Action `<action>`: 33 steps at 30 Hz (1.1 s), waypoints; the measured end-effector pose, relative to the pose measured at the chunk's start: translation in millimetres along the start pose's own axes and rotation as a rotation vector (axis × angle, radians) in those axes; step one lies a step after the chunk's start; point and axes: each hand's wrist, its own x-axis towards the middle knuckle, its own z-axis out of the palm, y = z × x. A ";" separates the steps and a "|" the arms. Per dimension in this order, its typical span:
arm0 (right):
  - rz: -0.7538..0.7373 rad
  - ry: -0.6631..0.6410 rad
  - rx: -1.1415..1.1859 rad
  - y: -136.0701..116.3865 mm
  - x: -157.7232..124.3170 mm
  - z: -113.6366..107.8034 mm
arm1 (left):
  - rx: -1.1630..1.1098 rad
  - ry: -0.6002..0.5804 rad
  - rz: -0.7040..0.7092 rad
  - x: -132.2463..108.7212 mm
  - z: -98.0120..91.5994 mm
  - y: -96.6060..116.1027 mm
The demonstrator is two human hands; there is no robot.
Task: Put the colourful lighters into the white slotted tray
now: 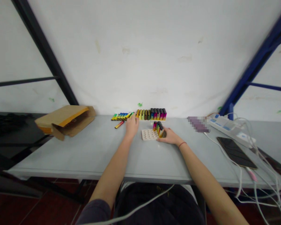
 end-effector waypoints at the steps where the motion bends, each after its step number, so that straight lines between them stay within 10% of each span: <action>1: 0.009 -0.010 0.003 0.0 -0.8 -1.4 | 0.045 0.053 -0.080 2.2 -5.7 -10.0; 7: 0.009 -0.019 0.036 4.8 -3.4 -2.4 | 0.183 0.214 -0.415 -0.2 -13.8 -59.6; 12: 0.022 -0.025 0.046 9.1 -2.6 1.0 | 0.082 0.174 -0.359 1.6 -3.1 -71.9; 18: 0.001 -0.017 0.084 12.7 -1.7 3.1 | -0.169 -0.033 -0.434 12.7 0.3 -44.0; 25: -0.012 0.003 0.135 16.8 -1.2 5.3 | -1.045 -0.172 -0.709 6.5 8.2 7.9; 33: -0.022 0.003 0.122 16.7 -1.2 5.8 | -1.199 -0.139 -0.634 -5.9 12.4 27.5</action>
